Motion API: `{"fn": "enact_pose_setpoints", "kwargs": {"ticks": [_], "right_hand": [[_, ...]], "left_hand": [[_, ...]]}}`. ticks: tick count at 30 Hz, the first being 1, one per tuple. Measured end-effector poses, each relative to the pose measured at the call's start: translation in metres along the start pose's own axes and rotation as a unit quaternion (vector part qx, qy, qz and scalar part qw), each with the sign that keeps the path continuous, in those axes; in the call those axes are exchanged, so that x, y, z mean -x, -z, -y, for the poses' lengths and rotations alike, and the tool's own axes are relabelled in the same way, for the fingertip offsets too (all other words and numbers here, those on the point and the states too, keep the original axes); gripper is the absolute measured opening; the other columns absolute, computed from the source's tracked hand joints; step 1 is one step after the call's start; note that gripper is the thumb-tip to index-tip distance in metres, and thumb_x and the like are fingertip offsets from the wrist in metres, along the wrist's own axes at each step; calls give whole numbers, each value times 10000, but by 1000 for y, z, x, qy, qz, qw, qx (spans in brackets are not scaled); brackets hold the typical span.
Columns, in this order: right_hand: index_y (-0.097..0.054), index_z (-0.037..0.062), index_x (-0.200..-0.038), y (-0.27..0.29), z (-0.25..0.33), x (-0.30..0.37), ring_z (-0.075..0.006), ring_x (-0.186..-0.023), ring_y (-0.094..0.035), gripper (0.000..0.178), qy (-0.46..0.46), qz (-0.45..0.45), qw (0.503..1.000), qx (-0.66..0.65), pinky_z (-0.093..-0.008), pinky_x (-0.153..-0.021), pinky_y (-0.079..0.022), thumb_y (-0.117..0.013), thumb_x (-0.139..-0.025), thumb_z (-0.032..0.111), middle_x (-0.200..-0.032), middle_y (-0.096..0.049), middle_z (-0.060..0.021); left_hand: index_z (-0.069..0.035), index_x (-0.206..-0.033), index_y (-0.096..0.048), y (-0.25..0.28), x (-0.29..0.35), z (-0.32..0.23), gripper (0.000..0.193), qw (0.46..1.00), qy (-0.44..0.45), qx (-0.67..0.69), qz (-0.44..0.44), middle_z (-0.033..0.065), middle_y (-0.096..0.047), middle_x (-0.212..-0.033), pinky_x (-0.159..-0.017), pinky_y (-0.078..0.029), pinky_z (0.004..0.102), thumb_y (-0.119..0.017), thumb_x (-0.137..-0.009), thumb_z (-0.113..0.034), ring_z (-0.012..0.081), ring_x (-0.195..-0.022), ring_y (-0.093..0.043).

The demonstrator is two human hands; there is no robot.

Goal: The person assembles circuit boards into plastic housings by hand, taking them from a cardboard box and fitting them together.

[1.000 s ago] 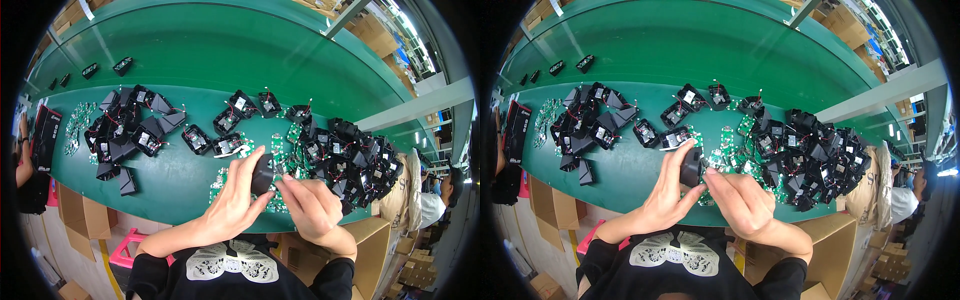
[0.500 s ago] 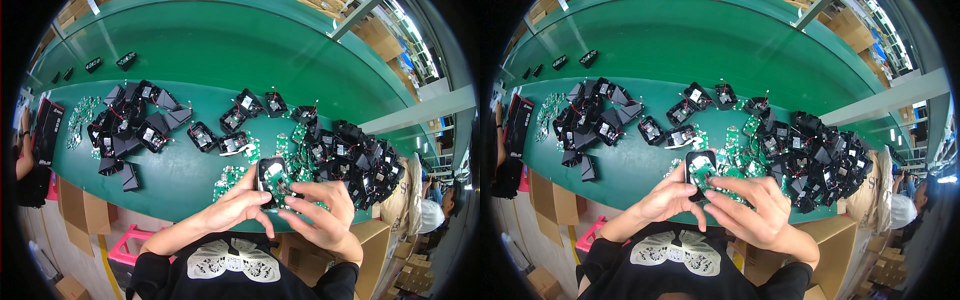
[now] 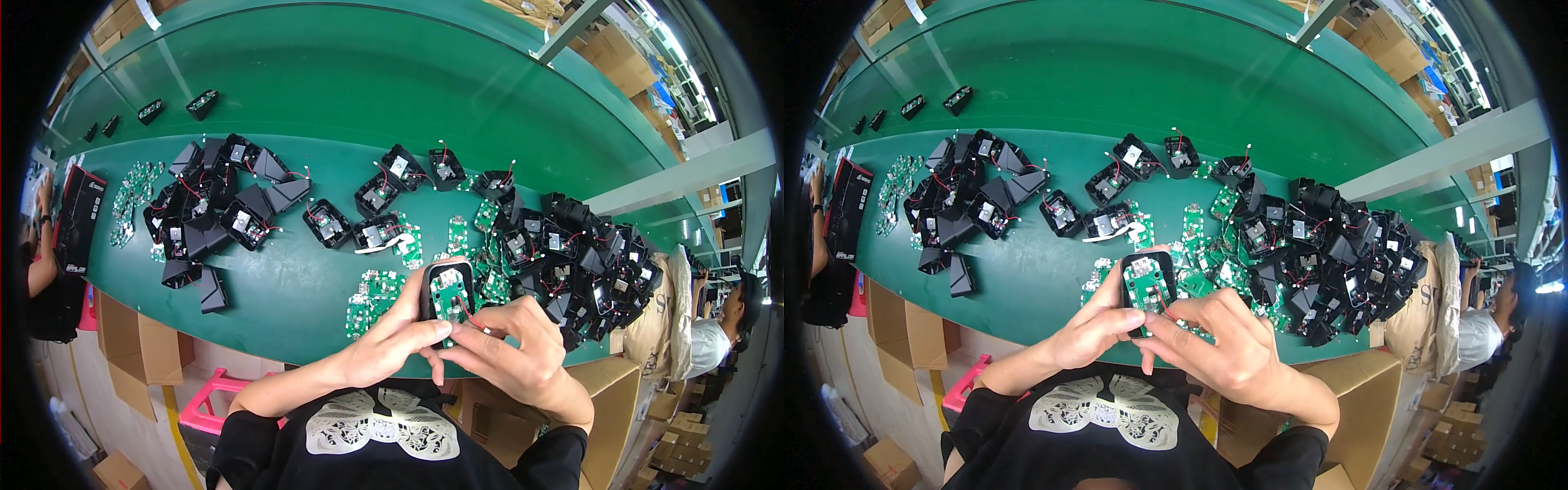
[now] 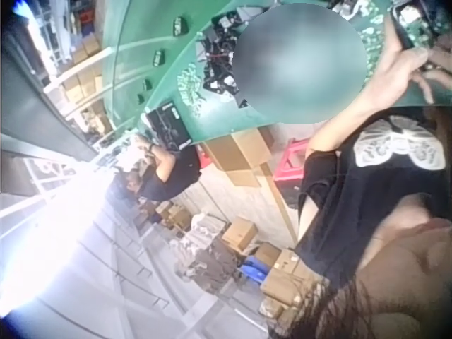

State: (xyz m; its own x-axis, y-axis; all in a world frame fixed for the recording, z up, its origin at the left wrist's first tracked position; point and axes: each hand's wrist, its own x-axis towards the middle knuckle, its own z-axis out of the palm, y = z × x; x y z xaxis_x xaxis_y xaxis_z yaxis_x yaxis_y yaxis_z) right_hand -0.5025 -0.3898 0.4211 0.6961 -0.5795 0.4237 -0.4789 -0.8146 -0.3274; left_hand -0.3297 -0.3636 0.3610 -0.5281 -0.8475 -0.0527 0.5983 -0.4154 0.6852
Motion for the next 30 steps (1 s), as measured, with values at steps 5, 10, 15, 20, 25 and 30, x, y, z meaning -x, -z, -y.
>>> {"fn": "enact_pose_setpoints", "kwargs": {"ticks": [5,10,15,20,25,30], "right_hand": [[-681,90,-868,3,3,-3,-113,-627,-519,314,19,-4,1000,8,-206,-429,-426,-790,-578,133,-776,-568,-2],[-682,85,-869,3,2,-4,-110,-606,-505,322,17,2,1000,-24,-204,-428,-421,-796,-570,128,-763,-560,-4],[-695,75,-830,-2,2,-4,-146,-545,-490,294,-14,-22,996,-83,-244,-431,-383,-805,-563,128,-707,-548,-26],[-696,64,-811,-6,0,-7,-147,-540,-493,262,-14,-23,995,-96,-246,-439,-381,-795,-571,96,-713,-560,-34],[-700,61,-813,0,-2,-9,-136,-567,-524,258,-32,-25,985,-167,-258,-457,-391,-783,-570,46,-700,-574,-39],[-652,45,-1004,-1,-2,-7,-130,-600,-536,427,-144,-31,978,-150,-236,-449,-412,-785,-599,73,-775,-584,-52]], "left_hand": [[-80,-1378,-56,-2,1,-2,585,992,-44,-118,-23,128,-393,-1196,-578,-505,262,-389,-911,-197,176,-911,-510],[-69,-1370,-108,-2,2,0,550,981,-47,-181,-48,128,-398,-1184,-572,-461,219,-374,-917,-233,151,-889,-497],[-59,-1348,-162,-2,-3,9,515,955,-145,-252,-65,95,-459,-1066,-486,-360,202,-381,-919,-243,76,-627,-429],[-58,-1320,-230,-6,2,-2,474,979,-53,-183,-75,89,-483,-1044,-477,-351,191,-377,-907,-239,60,-570,-417],[-52,-1282,-303,-2,1,-6,455,983,-55,-158,-80,82,-513,-1014,-456,-353,199,-385,-853,-179,64,-560,-427],[-28,-1274,-304,-5,5,-12,494,972,-41,-212,-89,108,-498,-1056,-556,-422,223,-386,-814,-190,120,-728,-509]]}}
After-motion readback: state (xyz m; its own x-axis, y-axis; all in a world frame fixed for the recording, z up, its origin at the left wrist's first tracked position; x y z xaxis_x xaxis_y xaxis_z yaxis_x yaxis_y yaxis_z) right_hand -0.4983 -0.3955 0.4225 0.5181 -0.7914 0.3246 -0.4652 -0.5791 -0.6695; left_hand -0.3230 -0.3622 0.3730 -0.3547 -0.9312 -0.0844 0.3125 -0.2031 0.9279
